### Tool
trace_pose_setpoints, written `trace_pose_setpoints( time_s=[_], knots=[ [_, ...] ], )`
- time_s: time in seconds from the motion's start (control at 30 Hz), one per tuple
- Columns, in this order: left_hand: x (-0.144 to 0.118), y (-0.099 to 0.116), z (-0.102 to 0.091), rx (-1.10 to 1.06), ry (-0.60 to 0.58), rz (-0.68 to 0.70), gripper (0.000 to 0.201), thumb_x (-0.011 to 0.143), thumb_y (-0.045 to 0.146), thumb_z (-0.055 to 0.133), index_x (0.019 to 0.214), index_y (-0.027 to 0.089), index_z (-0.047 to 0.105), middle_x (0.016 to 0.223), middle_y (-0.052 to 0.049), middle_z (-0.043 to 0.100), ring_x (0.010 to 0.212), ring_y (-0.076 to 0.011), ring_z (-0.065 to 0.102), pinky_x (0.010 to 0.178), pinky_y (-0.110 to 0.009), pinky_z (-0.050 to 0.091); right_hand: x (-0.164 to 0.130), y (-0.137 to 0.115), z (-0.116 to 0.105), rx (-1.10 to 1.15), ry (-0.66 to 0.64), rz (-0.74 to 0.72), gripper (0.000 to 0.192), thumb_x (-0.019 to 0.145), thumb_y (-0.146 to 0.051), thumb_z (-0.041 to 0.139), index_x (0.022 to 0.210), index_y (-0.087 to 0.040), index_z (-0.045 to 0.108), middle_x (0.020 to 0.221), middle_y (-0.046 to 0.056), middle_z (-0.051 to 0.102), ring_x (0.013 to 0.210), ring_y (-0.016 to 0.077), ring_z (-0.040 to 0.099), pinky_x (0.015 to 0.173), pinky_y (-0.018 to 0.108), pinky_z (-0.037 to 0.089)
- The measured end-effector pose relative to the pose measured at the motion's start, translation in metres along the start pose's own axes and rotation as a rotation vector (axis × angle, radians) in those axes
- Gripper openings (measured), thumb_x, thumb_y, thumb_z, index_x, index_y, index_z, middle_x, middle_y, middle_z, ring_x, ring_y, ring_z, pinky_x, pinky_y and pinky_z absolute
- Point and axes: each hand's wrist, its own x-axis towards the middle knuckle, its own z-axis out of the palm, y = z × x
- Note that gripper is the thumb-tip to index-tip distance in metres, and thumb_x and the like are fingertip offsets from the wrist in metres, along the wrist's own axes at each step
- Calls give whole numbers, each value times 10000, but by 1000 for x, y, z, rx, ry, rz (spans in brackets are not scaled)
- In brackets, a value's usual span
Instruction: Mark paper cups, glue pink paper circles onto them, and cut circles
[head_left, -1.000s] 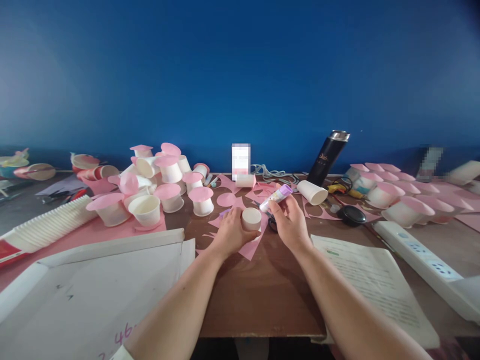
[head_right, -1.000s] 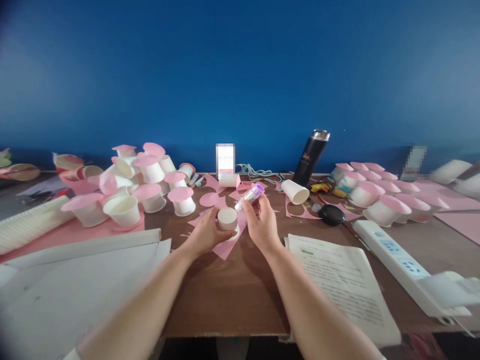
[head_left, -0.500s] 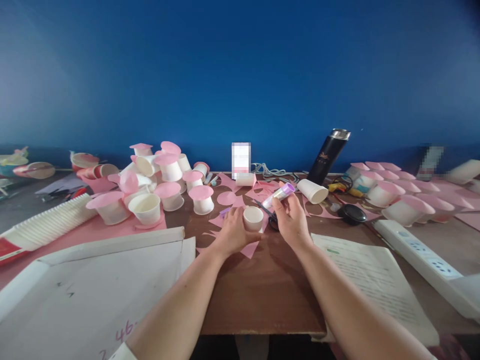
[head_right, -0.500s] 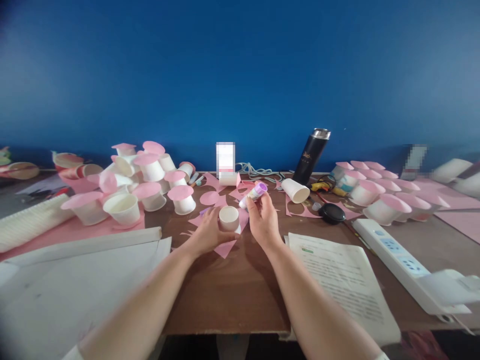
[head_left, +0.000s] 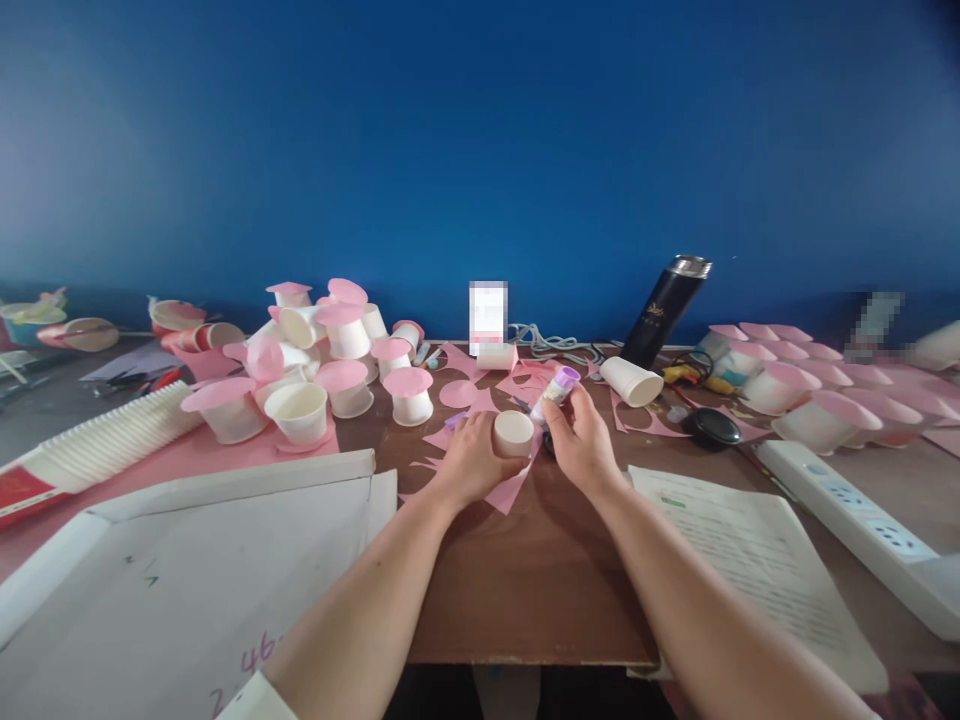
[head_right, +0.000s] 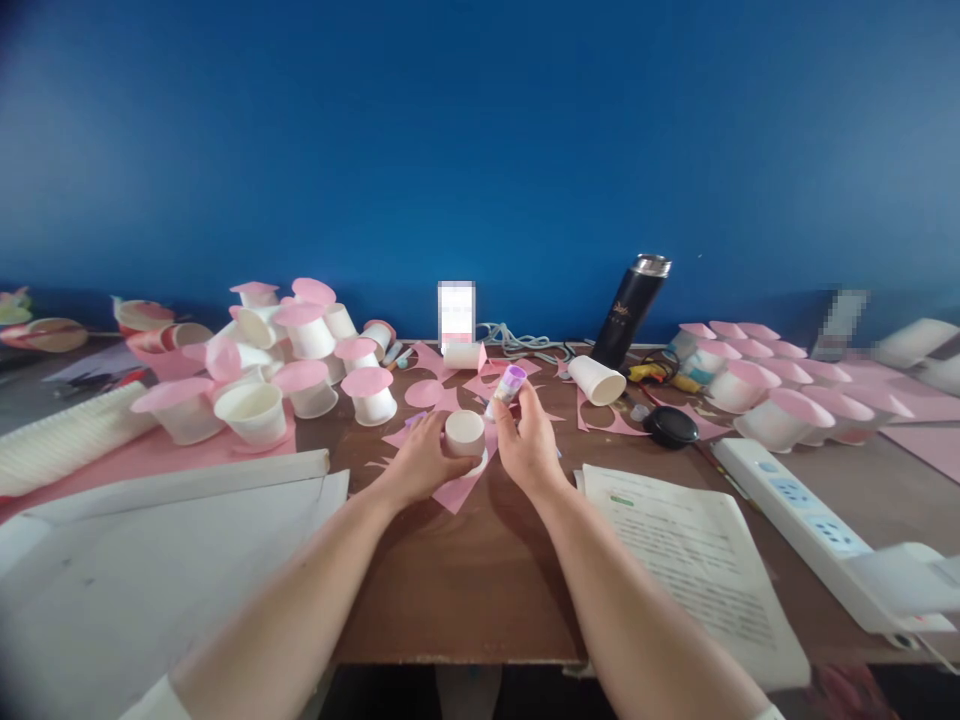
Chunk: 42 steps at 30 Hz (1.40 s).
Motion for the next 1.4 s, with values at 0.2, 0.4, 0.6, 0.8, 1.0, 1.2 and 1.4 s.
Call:
trace_pose_setpoints(
  time_s=[0.2, 0.4, 0.6, 0.8, 1.0, 1.2, 1.4],
  knots=[
    [-1, -2, 9, -72, 42, -40, 802, 560, 495, 797, 1208, 184, 441, 1233, -133, 519, 1196, -326, 452, 964, -448, 382, 0, -3, -2, 121, 73, 9, 392, 885, -443, 514, 1187, -195, 541, 962, 73, 675, 824, 219, 634, 766, 370, 504],
    [3, -5, 13, 75, 85, 2, 528, 627, 474, 745, 992, 182, 500, 1059, -105, 581, 1035, -313, 515, 871, -448, 416, -4, -6, 0, 141, -23, -41, 341, 892, -420, 517, 1160, -212, 556, 1102, 81, 658, 976, 232, 625, 884, 392, 479],
    [2, -3, 8, 54, 50, 21, 493, 673, 428, 703, 1065, 183, 528, 1133, -114, 581, 1086, -314, 499, 902, -439, 409, 0, 2, 1, 57, -25, -27, 361, 886, -441, 499, 1160, -212, 551, 1055, 90, 671, 952, 256, 630, 859, 414, 481],
    [0, -5, 10, -20, 14, 1, 648, 654, 423, 731, 1204, 195, 473, 1243, -124, 520, 1192, -322, 442, 976, -465, 369, 3, 2, -2, 62, 61, 27, 313, 867, -443, 523, 1035, -186, 580, 871, 68, 680, 761, 220, 633, 715, 357, 505],
    [1, -5, 17, -78, 130, -42, 650, 585, 423, 789, 1099, 194, 461, 1133, -104, 546, 1129, -300, 489, 928, -438, 407, 1, -3, -1, 231, 100, 12, 340, 861, -438, 559, 1091, -189, 577, 965, 71, 684, 867, 219, 643, 767, 354, 518],
    [0, 1, 4, -39, 53, -8, 417, 683, 317, 679, 1048, 198, 517, 1085, -94, 578, 1042, -282, 527, 911, -436, 405, 0, 2, 2, 268, 66, 15, 309, 878, -440, 542, 1077, -206, 576, 993, 74, 676, 947, 238, 638, 820, 384, 514],
    [-1, 2, 6, -53, 24, -15, 609, 635, 394, 733, 1150, 178, 487, 1187, -125, 536, 1112, -305, 489, 935, -447, 396, -1, 1, -1, 212, 0, 22, 328, 891, -415, 529, 1147, -213, 561, 1025, 62, 669, 929, 220, 632, 826, 356, 498]
  ],
)
